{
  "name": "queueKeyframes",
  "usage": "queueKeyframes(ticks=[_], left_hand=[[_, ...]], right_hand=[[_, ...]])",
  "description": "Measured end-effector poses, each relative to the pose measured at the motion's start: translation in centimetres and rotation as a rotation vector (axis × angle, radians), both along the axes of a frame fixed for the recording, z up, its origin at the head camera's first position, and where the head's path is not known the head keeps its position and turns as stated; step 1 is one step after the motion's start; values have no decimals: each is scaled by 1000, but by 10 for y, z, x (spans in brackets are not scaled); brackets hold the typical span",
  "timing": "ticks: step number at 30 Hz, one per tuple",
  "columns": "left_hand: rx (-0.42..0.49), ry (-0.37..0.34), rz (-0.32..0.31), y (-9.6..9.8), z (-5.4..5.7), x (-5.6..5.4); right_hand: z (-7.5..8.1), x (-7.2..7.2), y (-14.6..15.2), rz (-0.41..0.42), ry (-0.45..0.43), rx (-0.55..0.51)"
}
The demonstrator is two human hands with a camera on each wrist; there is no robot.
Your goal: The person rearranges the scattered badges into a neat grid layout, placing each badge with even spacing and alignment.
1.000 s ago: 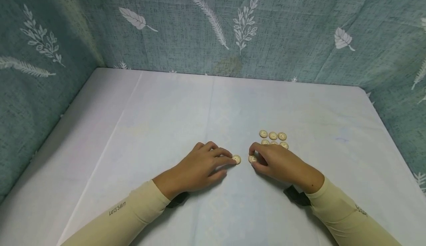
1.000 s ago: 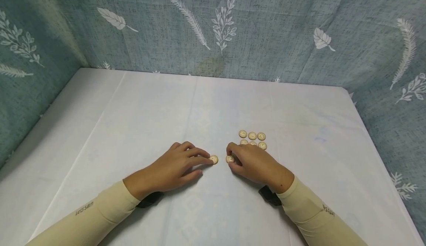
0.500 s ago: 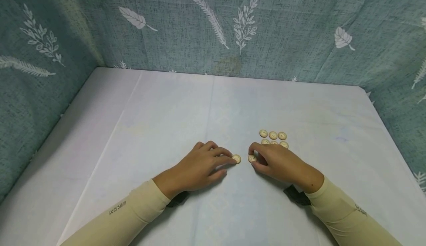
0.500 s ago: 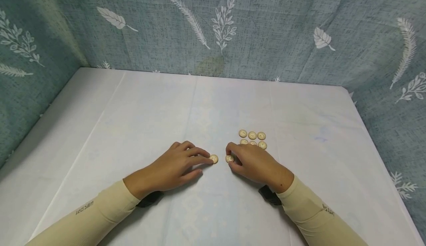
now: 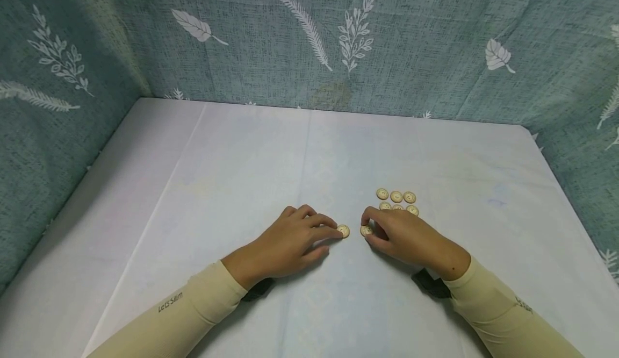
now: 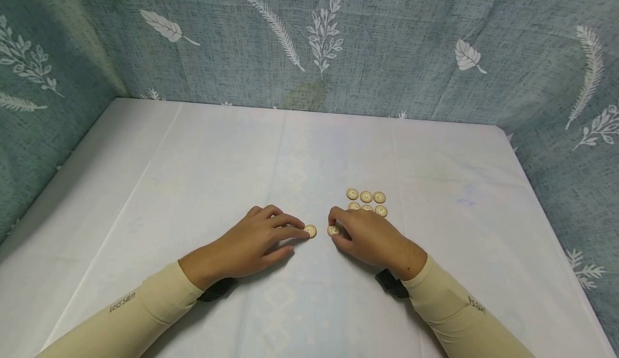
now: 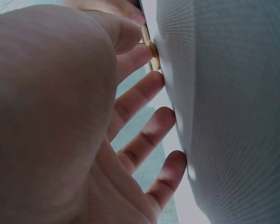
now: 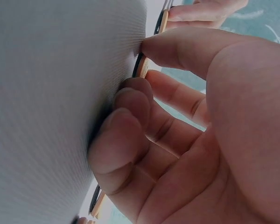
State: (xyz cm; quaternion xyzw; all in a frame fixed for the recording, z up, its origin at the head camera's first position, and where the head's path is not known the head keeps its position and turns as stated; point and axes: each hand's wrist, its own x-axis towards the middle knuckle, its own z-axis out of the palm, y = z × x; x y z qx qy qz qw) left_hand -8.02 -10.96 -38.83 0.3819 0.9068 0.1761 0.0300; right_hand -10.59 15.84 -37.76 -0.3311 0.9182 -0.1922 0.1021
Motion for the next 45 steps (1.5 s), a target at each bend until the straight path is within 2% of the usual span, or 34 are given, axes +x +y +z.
queueKeyframes(ticks=[28, 35, 40, 45], left_hand=[[4, 2, -4, 1, 0, -1], [25, 14, 0, 0, -1, 1], [25, -9, -1, -1, -2, 3], [25, 11, 0, 0, -2, 1]], right_hand=[[1, -3, 6, -37, -103, -6], [2, -4, 8, -31, -101, -8], [3, -2, 8, -29, -125, 4], [4, -3, 10, -30, -111, -5]])
